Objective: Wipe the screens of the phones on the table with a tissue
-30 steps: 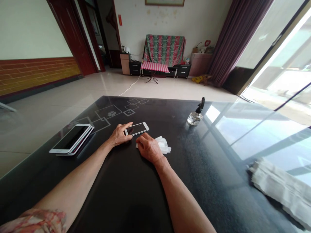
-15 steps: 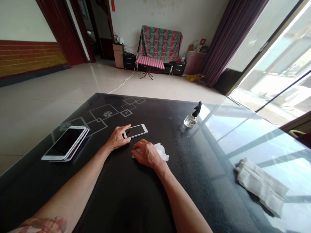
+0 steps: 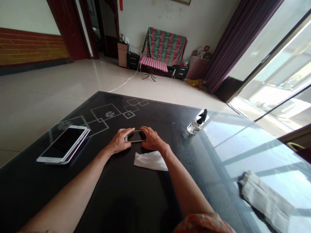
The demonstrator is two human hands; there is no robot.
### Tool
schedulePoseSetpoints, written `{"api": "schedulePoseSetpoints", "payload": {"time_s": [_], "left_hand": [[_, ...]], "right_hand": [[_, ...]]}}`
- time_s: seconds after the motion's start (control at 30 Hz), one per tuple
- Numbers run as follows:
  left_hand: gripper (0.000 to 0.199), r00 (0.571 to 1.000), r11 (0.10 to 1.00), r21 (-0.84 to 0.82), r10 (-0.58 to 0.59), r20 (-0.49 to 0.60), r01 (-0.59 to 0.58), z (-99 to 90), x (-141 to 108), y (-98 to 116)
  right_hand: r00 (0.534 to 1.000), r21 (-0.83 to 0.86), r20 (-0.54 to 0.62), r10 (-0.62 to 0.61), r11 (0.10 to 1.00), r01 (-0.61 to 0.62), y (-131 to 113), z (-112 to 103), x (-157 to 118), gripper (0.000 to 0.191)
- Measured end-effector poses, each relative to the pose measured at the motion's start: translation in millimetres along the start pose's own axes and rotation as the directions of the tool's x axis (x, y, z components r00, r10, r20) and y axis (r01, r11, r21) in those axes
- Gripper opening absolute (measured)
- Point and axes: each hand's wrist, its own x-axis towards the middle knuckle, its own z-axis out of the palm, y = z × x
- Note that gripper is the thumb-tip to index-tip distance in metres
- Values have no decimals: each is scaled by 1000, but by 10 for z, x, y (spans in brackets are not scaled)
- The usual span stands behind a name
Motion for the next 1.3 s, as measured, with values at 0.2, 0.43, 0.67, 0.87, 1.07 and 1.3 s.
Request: {"api": "schedulePoseSetpoints", "payload": {"time_s": [0.2, 0.43, 0.67, 0.87, 1.07, 1.3], "left_hand": [[59, 994, 997, 46, -56, -97, 61, 55, 41, -38], [43, 951, 968, 94, -207, -232, 233, 112, 59, -48], [45, 977, 991, 12, -133, -167, 136, 93, 34, -103], [48, 954, 962, 2, -269, -134, 271, 123, 101, 3], [38, 952, 949, -142, -255, 172, 280, 442, 668, 519], [27, 953, 912, -330, -164, 255, 245, 1166, 1252, 1139]], "right_hand": [[997, 40, -74, -6, 999, 9, 23, -31, -72, 65], [981, -29, -92, 168, 985, -172, -195, -29, -162, 65], [934, -84, -188, 305, 942, -325, -355, 151, -94, 56], [897, -36, -260, 359, 924, -380, -284, 204, -118, 50], [796, -44, -316, 515, 831, -555, 74, 15, -258, 49], [606, -25, -420, 676, 659, -752, 675, -330, -637, 49]]}}
